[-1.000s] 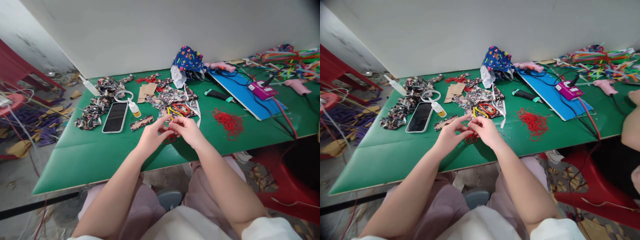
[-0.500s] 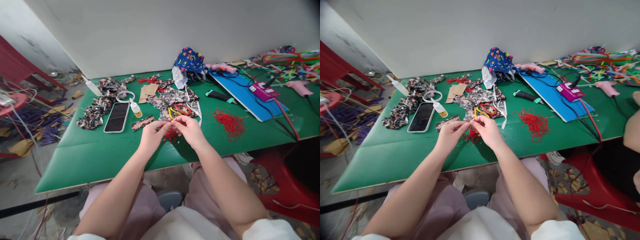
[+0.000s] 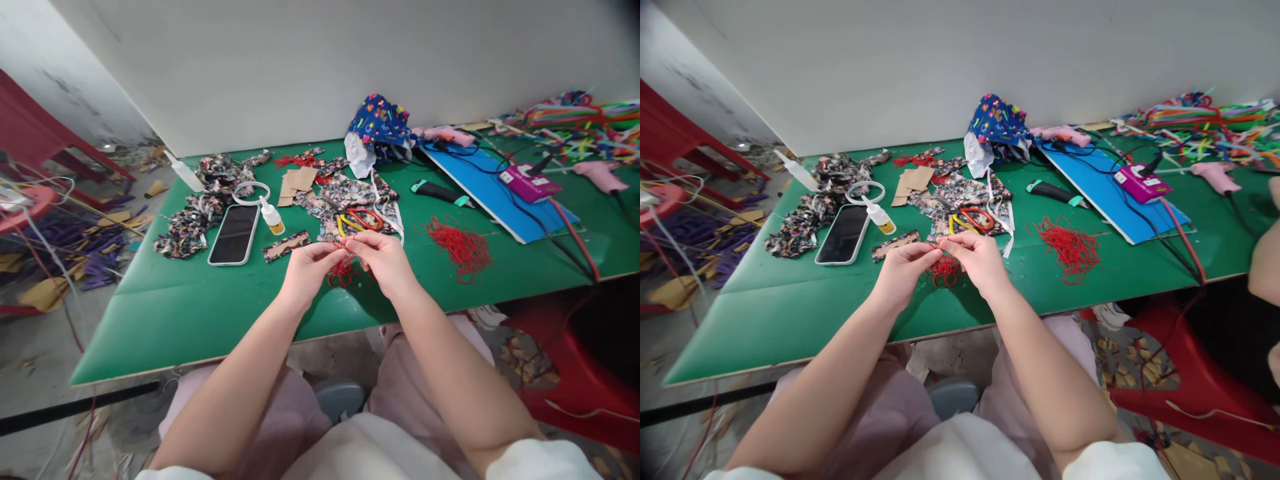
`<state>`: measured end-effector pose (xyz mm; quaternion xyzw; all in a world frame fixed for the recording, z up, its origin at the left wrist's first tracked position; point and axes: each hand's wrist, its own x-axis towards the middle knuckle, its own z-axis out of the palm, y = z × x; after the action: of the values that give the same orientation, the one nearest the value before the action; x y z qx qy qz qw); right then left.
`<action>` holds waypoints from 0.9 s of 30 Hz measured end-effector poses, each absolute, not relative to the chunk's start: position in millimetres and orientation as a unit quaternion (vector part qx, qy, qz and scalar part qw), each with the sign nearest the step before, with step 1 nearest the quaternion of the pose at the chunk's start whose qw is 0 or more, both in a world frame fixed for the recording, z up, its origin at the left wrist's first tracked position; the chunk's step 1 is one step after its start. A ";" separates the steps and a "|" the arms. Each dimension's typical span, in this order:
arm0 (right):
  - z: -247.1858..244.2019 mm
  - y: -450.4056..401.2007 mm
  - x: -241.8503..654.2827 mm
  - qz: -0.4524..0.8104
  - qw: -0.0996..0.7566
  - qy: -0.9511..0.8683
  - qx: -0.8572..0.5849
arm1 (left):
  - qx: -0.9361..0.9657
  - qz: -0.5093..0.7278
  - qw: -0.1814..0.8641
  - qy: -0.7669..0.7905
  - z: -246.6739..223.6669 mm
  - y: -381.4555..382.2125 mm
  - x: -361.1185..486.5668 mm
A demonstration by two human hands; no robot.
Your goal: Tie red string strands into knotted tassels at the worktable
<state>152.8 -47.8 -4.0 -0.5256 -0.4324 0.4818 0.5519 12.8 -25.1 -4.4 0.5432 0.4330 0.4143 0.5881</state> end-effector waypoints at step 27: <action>-2.7 -45.6 157.8 0.542 0.571 -0.367 -0.494 | 0.552 0.455 0.561 0.415 -1.6 -24.7 12.0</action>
<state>157.8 -45.6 -2.7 -0.4943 -0.3672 0.5425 0.5714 12.0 -24.7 -1.6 0.5525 0.4154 0.4554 0.5611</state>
